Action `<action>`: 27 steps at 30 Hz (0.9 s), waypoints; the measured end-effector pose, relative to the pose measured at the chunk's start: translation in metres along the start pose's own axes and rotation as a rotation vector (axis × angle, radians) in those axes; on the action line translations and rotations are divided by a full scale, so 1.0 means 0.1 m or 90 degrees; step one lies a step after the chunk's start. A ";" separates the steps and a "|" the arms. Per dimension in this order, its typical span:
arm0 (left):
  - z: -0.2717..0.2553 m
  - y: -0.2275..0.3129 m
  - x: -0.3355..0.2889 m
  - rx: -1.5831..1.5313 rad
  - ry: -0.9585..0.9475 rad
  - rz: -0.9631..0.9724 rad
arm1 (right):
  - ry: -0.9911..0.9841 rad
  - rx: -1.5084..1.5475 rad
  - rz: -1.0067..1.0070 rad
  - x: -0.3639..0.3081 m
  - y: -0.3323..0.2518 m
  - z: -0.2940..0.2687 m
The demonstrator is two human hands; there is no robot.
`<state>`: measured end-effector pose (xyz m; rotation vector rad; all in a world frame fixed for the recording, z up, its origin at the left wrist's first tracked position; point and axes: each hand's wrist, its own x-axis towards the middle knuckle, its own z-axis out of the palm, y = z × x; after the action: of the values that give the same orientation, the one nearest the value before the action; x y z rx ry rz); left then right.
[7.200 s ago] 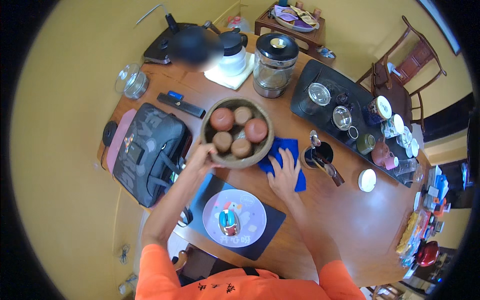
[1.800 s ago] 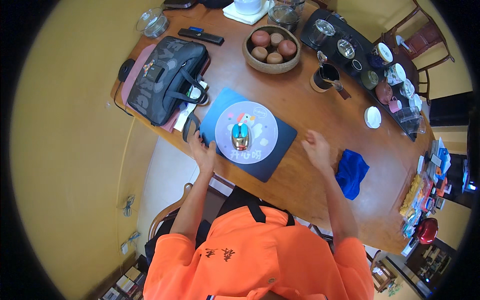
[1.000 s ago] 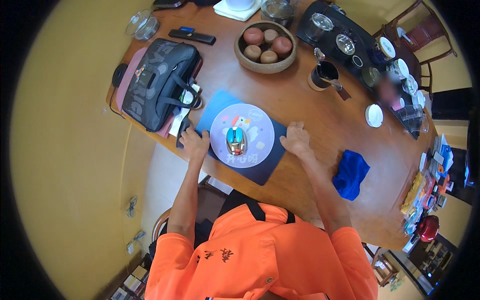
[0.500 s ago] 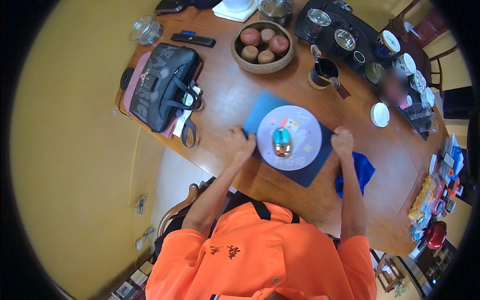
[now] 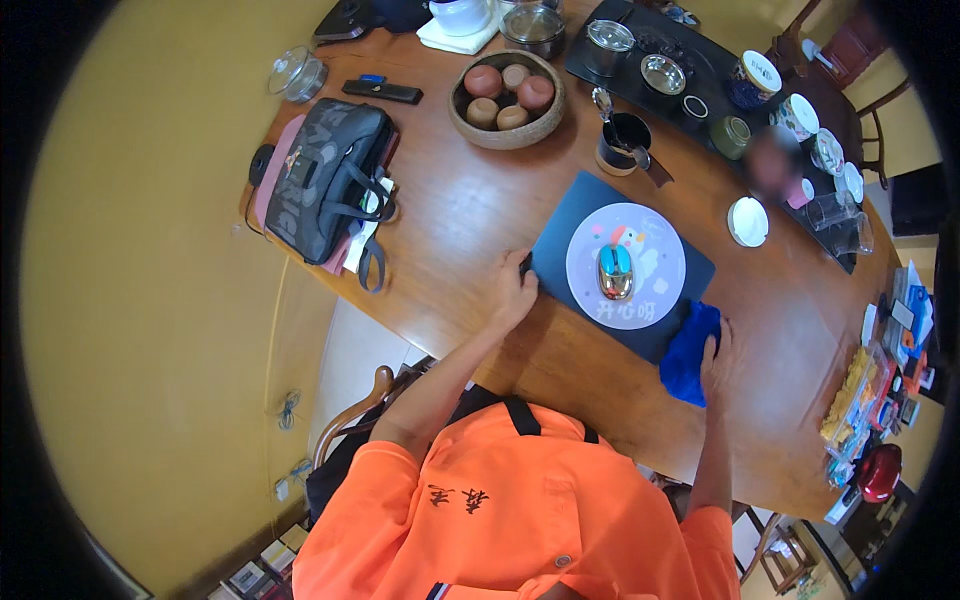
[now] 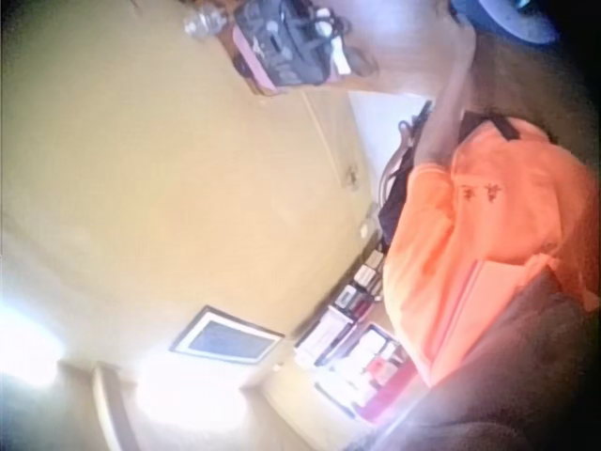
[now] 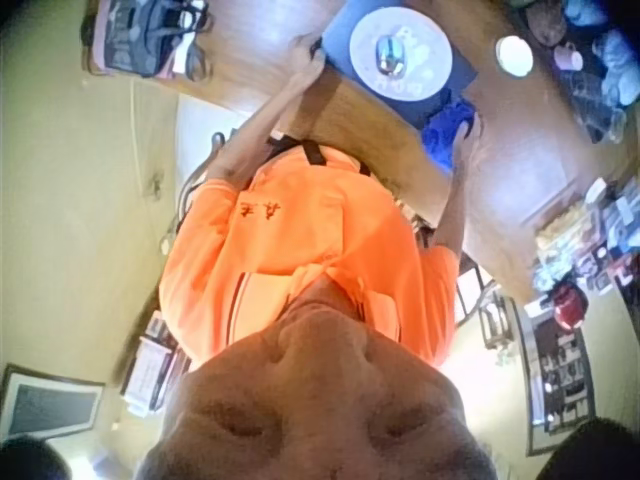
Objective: The person wipes a wooden dining table and several chairs using a blue cloth. They move items like a snack container, helmet, and bowl aside to clean the table surface, then wipe the chairs' seats, backs, and armrests.
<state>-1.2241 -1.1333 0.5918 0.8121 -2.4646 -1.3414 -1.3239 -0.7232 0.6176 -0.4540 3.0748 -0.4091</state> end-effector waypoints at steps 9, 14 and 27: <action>-1.00 -0.34 -0.22 0.342 0.095 0.164 | 0.026 0.063 -0.086 -0.42 -0.34 -0.10; -1.66 -0.70 -0.02 0.533 0.123 0.159 | -0.049 0.124 0.094 -0.55 -0.30 0.07; -2.61 -1.36 0.65 0.570 0.067 0.293 | -0.172 0.535 -0.127 0.66 -3.34 0.05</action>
<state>-1.1143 -1.4129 0.6206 0.3714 -2.8764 -0.0038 -1.2921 -1.0521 0.7003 -0.6805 2.3059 -1.4056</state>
